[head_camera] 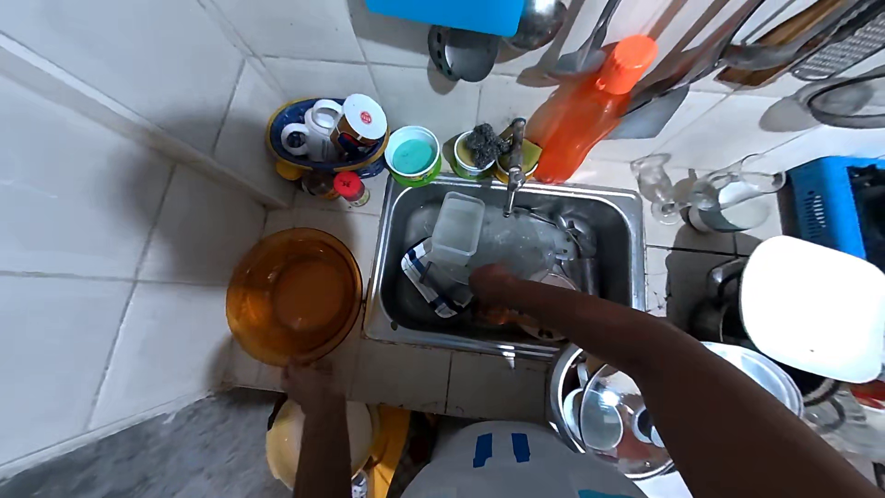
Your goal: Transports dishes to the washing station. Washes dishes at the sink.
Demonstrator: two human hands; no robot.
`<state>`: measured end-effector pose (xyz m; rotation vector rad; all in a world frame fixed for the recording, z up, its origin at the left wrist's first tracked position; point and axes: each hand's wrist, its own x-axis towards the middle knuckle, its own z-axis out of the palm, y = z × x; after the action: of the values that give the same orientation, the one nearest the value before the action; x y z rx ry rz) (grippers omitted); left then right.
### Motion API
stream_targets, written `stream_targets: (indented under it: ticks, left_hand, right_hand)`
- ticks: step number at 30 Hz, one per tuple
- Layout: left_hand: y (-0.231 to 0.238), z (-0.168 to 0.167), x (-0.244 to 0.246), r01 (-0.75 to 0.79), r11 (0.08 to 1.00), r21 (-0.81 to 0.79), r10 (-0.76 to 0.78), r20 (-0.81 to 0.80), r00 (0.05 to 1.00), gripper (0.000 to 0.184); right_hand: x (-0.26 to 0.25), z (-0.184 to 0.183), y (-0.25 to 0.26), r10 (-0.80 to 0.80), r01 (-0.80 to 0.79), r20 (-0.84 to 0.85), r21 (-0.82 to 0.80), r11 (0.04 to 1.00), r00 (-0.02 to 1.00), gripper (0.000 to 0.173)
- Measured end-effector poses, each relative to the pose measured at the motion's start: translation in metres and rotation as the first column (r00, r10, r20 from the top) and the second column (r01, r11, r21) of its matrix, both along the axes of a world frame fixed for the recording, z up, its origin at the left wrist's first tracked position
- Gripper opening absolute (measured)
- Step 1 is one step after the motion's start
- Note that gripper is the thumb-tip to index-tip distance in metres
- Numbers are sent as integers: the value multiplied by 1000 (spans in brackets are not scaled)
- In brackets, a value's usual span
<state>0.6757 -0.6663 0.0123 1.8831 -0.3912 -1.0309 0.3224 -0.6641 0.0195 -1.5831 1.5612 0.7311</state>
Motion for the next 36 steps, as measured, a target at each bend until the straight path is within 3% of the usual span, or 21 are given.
stream_targets:
  ticks: [5,8,11,14,16,19,21,24,27,29,32,34,36]
  left_hand:
    - [57,49,-107,274,957,96,-222,-368,903,42]
    - [62,62,-164,607,784,133,-452,-548,704,49]
    - [46,62,-209,714,695,90,-526,-614,589,60]
    - [27,51,-244,687,725,42,-471,-698,540,73]
    - [18,43,-264,622,780,67,-329,-801,499,79]
    - [18,36,-288,467,864,189,-58,-883,466,60]
    - [24,27,-300,433,882,188,-48,-877,478,47]
    - [26,11,-311,544,839,35,-243,-869,431,48]
    - [14,4,-317,676,735,-61,-448,-791,416,50]
    - [4,2,-319,711,697,-92,-512,-758,404,53]
    - [-2,-1,-317,773,614,-159,-625,-695,354,55]
    - [-8,-5,-317,806,558,-197,-684,-660,311,55]
    - [-13,-11,-318,828,519,-213,-714,-640,283,55]
  right_hand:
    - [-8,18,5,4,-4,9,-46,999,1000,26]
    - [-23,40,9,29,-31,-29,-96,995,999,24]
    - [-46,76,13,96,-109,-86,-168,980,992,20]
    - [-69,111,21,162,-195,-156,-224,955,974,17]
    - [-76,127,37,209,-254,-191,-250,934,959,15]
    - [-72,146,67,210,-242,-151,-236,941,966,20]
    - [-68,149,82,214,-224,-86,-136,965,973,24]
    - [-94,110,104,219,-192,107,-220,957,970,41]
    - [-140,52,112,-3,72,370,-175,982,929,67]
    - [-168,8,112,-110,219,376,-262,940,920,71]
    - [-193,-36,89,-288,344,191,-455,821,938,82]
    - [-196,-67,64,-343,322,108,-676,663,933,86]
    - [-181,-86,34,-387,335,139,-798,502,911,86]
